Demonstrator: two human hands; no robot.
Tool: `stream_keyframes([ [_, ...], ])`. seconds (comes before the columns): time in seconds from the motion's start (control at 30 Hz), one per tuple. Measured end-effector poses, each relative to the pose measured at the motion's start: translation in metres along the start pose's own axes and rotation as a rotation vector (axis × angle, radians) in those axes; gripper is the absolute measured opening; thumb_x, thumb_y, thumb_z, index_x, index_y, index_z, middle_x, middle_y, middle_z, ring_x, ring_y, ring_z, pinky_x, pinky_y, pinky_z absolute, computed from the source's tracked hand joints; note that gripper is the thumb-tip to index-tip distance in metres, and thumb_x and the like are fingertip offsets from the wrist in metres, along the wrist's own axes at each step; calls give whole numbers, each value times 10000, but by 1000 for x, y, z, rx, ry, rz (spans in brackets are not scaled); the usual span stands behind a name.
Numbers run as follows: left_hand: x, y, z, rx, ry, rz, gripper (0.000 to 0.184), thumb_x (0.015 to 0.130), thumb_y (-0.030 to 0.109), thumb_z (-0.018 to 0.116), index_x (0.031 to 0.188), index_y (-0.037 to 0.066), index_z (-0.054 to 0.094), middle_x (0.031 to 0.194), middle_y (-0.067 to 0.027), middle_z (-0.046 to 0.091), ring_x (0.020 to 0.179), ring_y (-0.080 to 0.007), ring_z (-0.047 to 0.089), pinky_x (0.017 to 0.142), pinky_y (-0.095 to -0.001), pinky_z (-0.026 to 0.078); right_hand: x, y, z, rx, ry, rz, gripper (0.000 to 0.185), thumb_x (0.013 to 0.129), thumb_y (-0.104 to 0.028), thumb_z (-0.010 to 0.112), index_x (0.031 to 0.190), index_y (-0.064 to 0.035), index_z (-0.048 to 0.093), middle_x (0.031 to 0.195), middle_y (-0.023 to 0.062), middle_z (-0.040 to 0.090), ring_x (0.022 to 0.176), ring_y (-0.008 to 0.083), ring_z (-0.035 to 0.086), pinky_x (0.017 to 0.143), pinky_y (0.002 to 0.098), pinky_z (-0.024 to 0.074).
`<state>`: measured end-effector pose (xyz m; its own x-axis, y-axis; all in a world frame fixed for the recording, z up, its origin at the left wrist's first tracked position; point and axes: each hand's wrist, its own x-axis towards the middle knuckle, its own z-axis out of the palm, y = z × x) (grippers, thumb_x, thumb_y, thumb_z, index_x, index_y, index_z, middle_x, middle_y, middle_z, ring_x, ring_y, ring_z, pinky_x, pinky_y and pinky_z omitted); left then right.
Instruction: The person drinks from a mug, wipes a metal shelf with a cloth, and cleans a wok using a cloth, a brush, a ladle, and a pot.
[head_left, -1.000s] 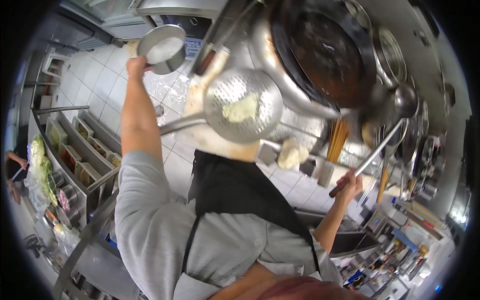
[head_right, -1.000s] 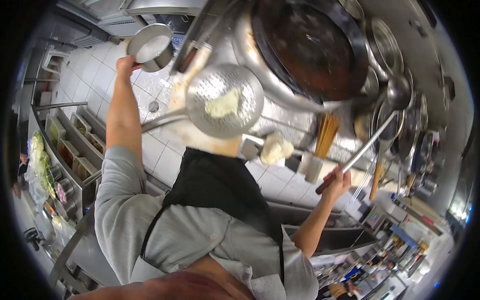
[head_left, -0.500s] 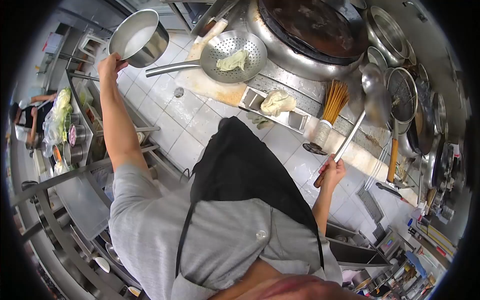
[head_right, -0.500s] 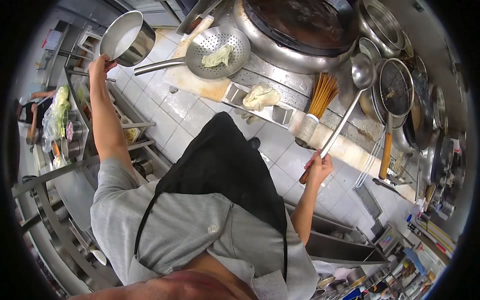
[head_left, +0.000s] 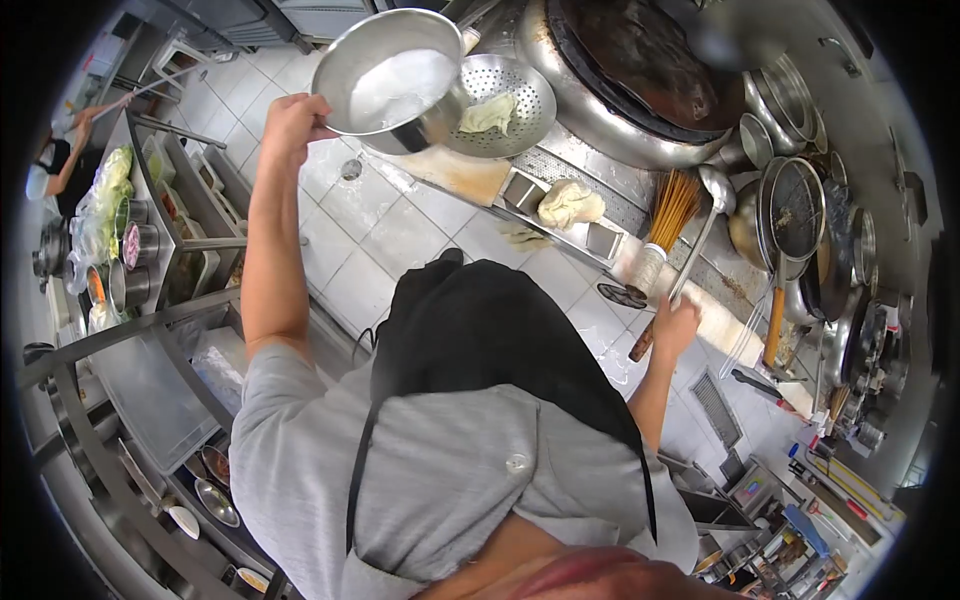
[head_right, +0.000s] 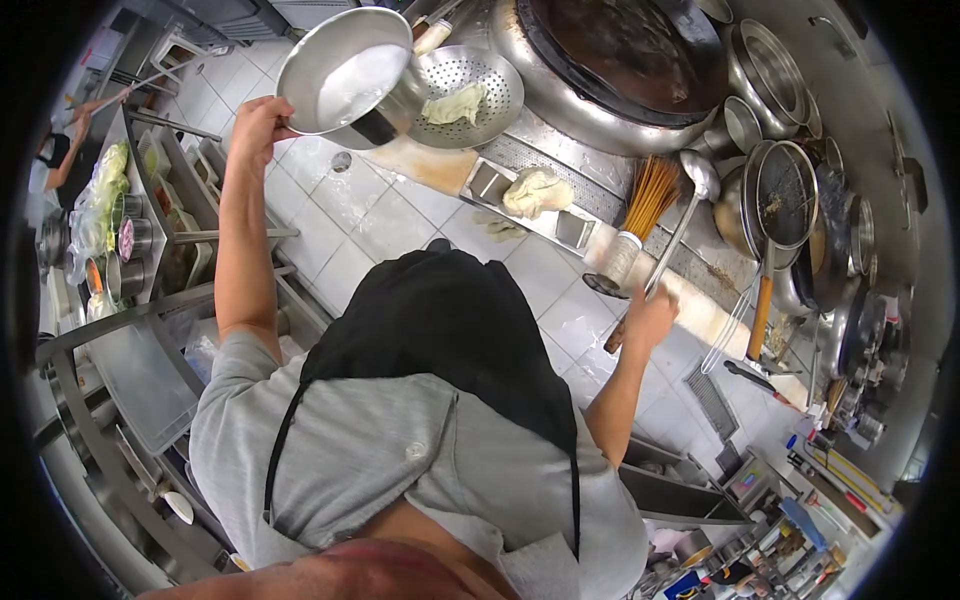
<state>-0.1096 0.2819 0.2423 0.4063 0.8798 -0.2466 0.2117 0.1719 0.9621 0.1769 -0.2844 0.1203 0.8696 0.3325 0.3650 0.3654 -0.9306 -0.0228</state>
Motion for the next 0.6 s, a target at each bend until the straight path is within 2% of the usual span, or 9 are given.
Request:
stream_keyframes([
  [0.07, 1, -5, 10, -6, -29, -16, 102, 728, 24, 595, 743, -76, 595, 659, -85, 553, 534, -179, 571, 535, -306, 599, 45, -63, -30, 239, -92, -20, 336, 803, -243, 709, 1048, -14, 687, 1027, 246, 638, 984, 361, 622, 880, 419, 478],
  [0.1, 3, -8, 13, -3, -48, -26, 100, 726, 25, 598, 739, -74, 595, 659, -89, 557, 535, -180, 572, 529, -307, 595, 64, -105, -43, 501, -133, -118, 297, 821, -221, 684, 1037, -18, 689, 1025, 229, 649, 969, 366, 628, 861, 418, 486],
  [0.2, -4, 0, 28, 2, -77, -28, 92, 727, 27, 595, 732, -65, 595, 658, -105, 577, 533, -178, 571, 513, -310, 568, 102, -216, -39, 730, -213, -538, 195, 839, -178, 616, 930, -28, 701, 936, 151, 660, 896, 335, 629, 808, 424, 493],
  [0.27, 1, 3, 31, 32, -80, -22, 97, 729, 28, 593, 736, -68, 596, 660, -110, 587, 532, -177, 573, 516, -309, 560, 120, -285, 9, 566, -218, -761, 137, 823, -138, 574, 806, -48, 676, 847, 181, 633, 893, 360, 610, 793, 457, 496],
  [0.3, 3, 3, 29, 40, -76, -14, 98, 730, 29, 593, 738, -68, 597, 660, -107, 589, 534, -176, 575, 519, -308, 558, 127, -313, 15, 491, -337, -784, 149, 824, -118, 557, 868, -78, 694, 966, 174, 637, 962, 375, 597, 789, 474, 501],
  [0.33, 9, 2, 25, 47, -77, -3, 99, 731, 30, 592, 740, -69, 597, 661, -105, 591, 536, -174, 577, 522, -307, 556, 125, -339, 43, 473, -178, -787, 167, 827, -114, 549, 903, -91, 696, 1043, 156, 621, 1014, 370, 574, 802, 482, 497],
  [0.4, 13, 7, 32, 44, -78, 19, 99, 732, 31, 592, 744, -67, 600, 663, -99, 595, 537, -172, 579, 522, -302, 551, 129, -364, 75, 362, -129, -821, 204, 838, -105, 531, 956, -105, 698, 1153, 132, 589, 1090, 363, 532, 835, 492, 484],
  [0.47, 12, 15, 37, 28, -68, 30, 98, 732, 32, 594, 749, -64, 603, 668, -94, 599, 535, -169, 579, 518, -296, 546, 135, -369, 72, 202, -363, -883, 231, 854, -97, 512, 993, -107, 696, 1220, 120, 556, 1137, 360, 494, 876, 496, 469],
  [0.6, 31, 7, 44, 22, -142, 39, 92, 734, 42, 604, 748, -48, 609, 670, -80, 602, 521, -156, 567, 509, -274, 515, 137, -328, 35, 557, -330, -586, 200, 769, -125, 613, 941, -57, 691, 1163, 139, 600, 1096, 352, 531, 926, 459, 455],
])
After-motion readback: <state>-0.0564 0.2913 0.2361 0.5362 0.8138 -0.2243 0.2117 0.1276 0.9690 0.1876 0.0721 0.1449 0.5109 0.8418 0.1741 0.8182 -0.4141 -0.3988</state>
